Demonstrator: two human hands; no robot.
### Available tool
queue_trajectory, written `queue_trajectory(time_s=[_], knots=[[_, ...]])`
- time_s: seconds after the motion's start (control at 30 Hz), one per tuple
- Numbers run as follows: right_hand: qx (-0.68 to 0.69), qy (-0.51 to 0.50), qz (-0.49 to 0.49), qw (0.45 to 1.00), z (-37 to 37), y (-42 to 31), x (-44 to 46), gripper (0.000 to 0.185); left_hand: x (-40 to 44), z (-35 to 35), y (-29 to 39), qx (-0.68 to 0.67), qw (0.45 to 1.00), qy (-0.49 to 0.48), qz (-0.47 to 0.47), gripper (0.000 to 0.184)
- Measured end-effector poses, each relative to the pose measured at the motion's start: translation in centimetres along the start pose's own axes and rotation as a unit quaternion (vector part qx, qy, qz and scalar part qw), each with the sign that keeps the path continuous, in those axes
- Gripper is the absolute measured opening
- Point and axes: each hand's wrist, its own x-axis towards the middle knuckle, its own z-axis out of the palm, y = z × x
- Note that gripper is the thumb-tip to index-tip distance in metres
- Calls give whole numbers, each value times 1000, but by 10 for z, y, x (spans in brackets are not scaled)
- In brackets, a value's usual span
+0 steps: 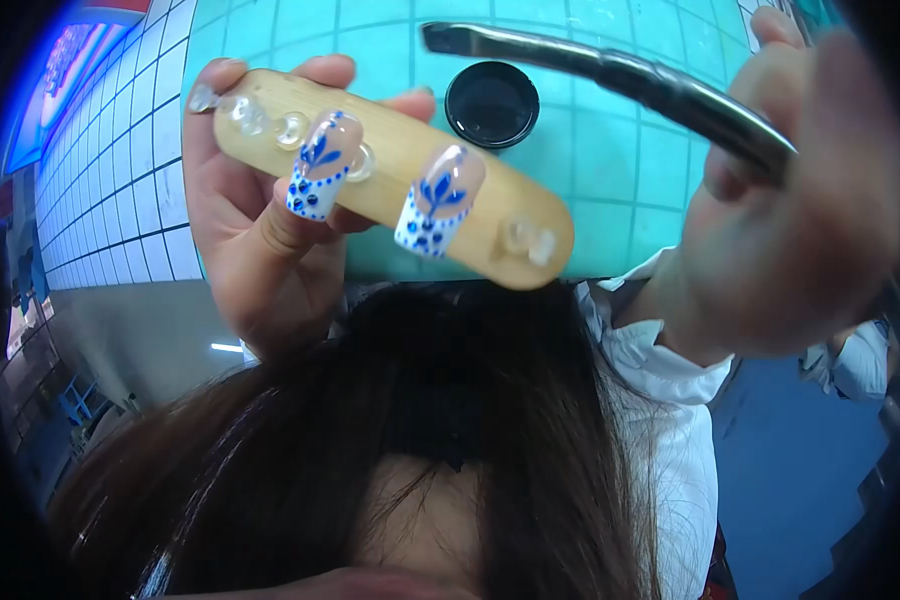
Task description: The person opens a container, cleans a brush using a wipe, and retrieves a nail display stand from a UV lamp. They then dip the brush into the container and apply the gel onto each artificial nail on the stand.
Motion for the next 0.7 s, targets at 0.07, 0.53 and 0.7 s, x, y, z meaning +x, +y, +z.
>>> queue_trajectory(time_s=[0.07, 0.53, 0.7], knots=[[8, 10, 6, 1000, 3, 2, -1, 25, 2, -3, -2, 9, 1000, 13, 27, 64], [37, 64, 39, 996, 11, -7, -3, 33, 9, -8, -8, 66, 993, -14, 93, 58], [-1, 28, -10, 1000, -13, -7, -3, 25, 10, -10, -10, 81, 993, 11, 84, 61]])
